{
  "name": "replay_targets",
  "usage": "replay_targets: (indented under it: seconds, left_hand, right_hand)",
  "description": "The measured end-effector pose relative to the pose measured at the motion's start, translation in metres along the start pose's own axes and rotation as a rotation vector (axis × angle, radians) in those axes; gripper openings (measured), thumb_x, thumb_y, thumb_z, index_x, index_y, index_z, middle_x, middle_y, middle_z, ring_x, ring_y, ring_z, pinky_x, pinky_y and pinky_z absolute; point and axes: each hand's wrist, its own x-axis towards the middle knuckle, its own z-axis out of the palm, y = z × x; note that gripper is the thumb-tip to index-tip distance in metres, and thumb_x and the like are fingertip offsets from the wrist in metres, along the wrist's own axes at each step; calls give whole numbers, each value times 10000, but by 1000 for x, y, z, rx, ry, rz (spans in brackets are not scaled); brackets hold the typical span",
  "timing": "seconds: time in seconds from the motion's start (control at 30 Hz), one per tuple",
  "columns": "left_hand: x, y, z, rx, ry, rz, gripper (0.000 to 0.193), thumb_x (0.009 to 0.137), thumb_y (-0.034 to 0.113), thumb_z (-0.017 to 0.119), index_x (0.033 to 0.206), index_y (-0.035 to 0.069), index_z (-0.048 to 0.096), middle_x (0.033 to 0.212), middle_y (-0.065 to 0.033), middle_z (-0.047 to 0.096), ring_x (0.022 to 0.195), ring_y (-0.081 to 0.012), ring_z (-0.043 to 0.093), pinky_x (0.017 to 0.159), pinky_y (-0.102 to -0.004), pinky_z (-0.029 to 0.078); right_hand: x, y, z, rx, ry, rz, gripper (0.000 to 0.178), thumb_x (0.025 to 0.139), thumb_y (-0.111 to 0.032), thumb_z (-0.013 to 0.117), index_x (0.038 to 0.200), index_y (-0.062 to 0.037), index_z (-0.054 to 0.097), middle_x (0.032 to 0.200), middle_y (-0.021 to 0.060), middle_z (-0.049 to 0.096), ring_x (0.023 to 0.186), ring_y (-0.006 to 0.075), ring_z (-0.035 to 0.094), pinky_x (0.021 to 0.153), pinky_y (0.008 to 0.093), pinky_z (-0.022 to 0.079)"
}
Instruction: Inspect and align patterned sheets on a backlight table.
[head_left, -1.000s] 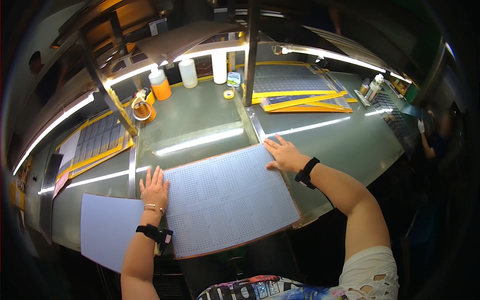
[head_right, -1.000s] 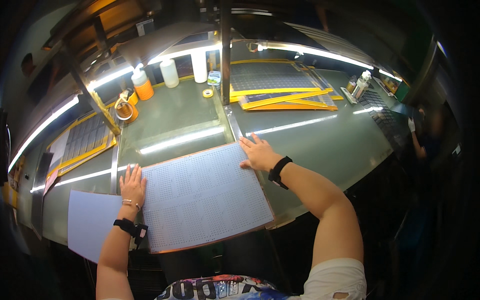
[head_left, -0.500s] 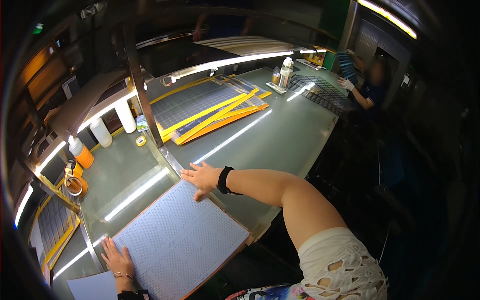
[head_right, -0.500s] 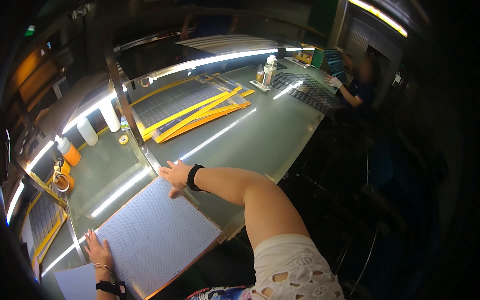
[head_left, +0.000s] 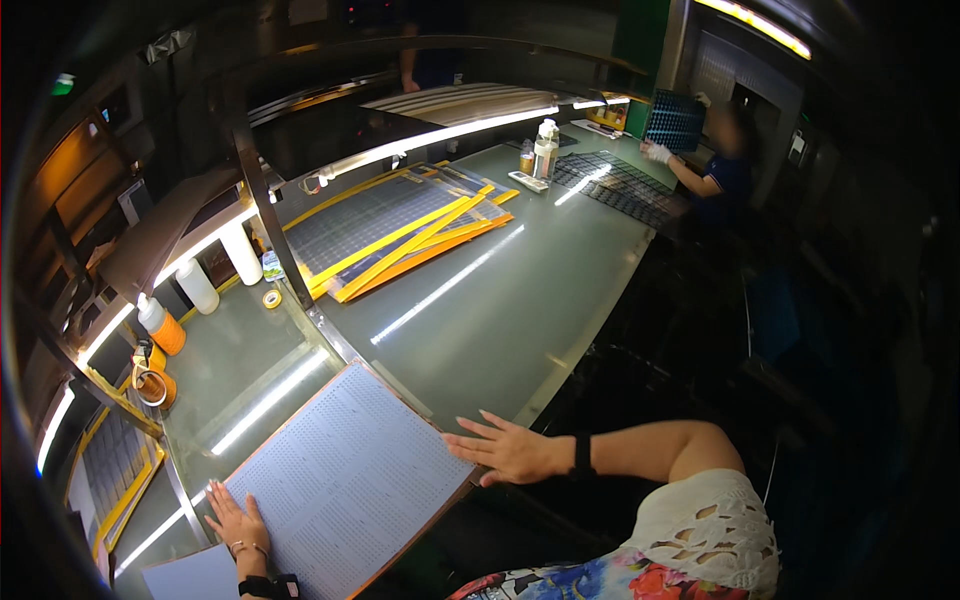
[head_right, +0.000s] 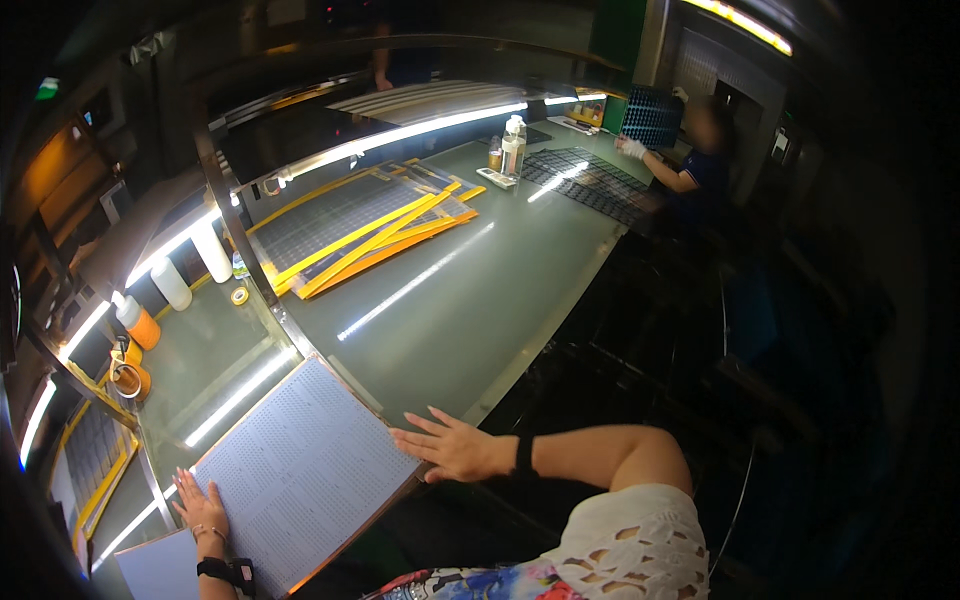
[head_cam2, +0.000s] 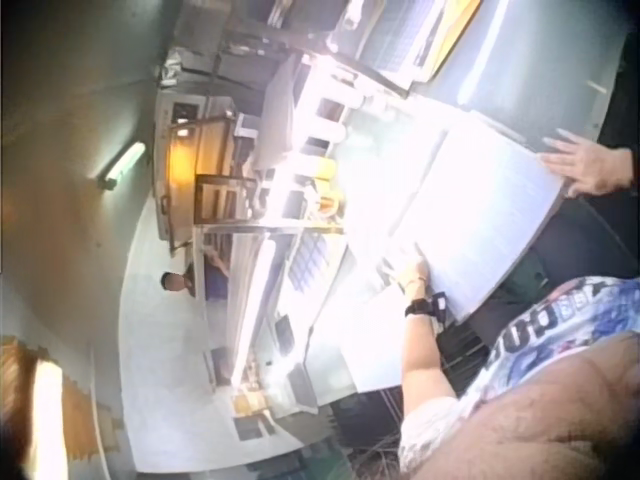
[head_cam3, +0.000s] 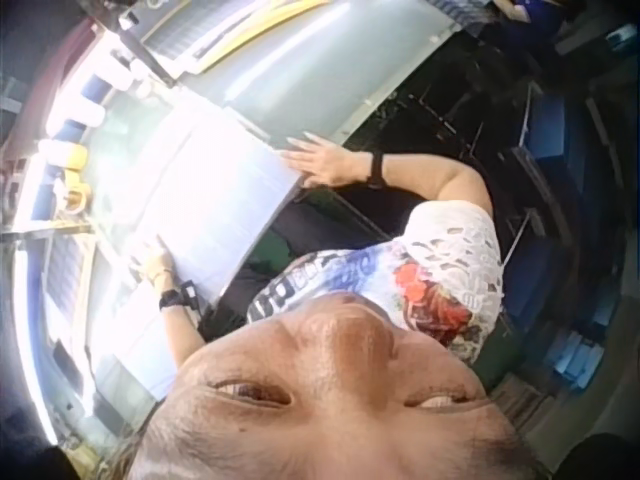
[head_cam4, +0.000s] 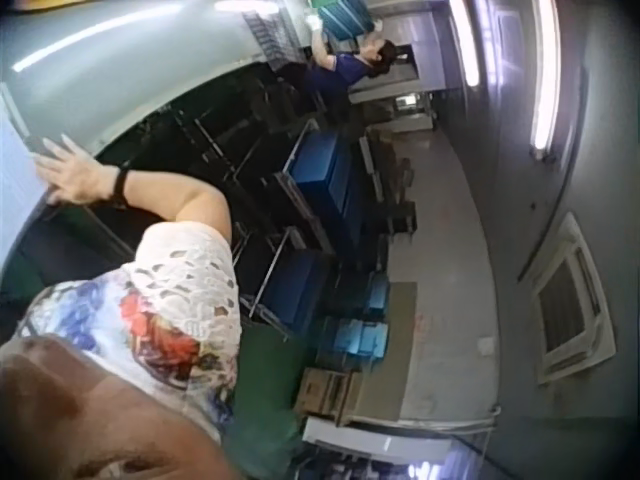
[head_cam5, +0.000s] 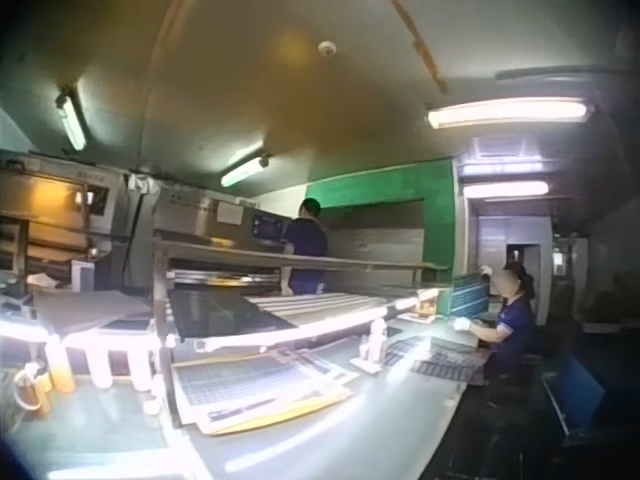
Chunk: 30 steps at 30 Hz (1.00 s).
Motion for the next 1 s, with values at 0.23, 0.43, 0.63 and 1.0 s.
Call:
replay_targets:
  seconds: [0.23,0.43,0.63,1.0]
  left_hand:
    - [-55,5,18,-17,23,-39,657,911,421,351,1404,18,190,1493,-118,122,1386,-279,51,1068,-549,94]
    - [-206,-27,43,-199,429,-153,547,789,335,609,1213,21,463,1300,-206,399,1199,-351,379,968,-484,315]
    - [-205,-23,54,-1063,130,-324,343,818,298,638,692,-19,601,564,-61,564,528,-130,526,497,-282,403]
    - [-238,-42,64,-1630,-59,-416,254,862,223,612,736,6,573,610,-44,591,505,-97,556,502,-223,473]
  right_hand:
    - [-45,-55,14,-17,96,198,696,840,-466,484,1383,-74,297,1479,64,193,1374,304,99,1082,530,96]
    - [-47,-68,0,319,421,384,363,846,-301,570,1099,-40,557,1228,125,498,1150,311,434,973,443,325]
    - [-38,-42,25,1488,255,803,236,917,-236,505,924,-18,595,811,63,644,704,137,590,668,262,453]
    - [-56,-61,22,2037,-126,656,364,874,-96,493,1211,31,445,1044,166,600,942,284,610,767,377,525]
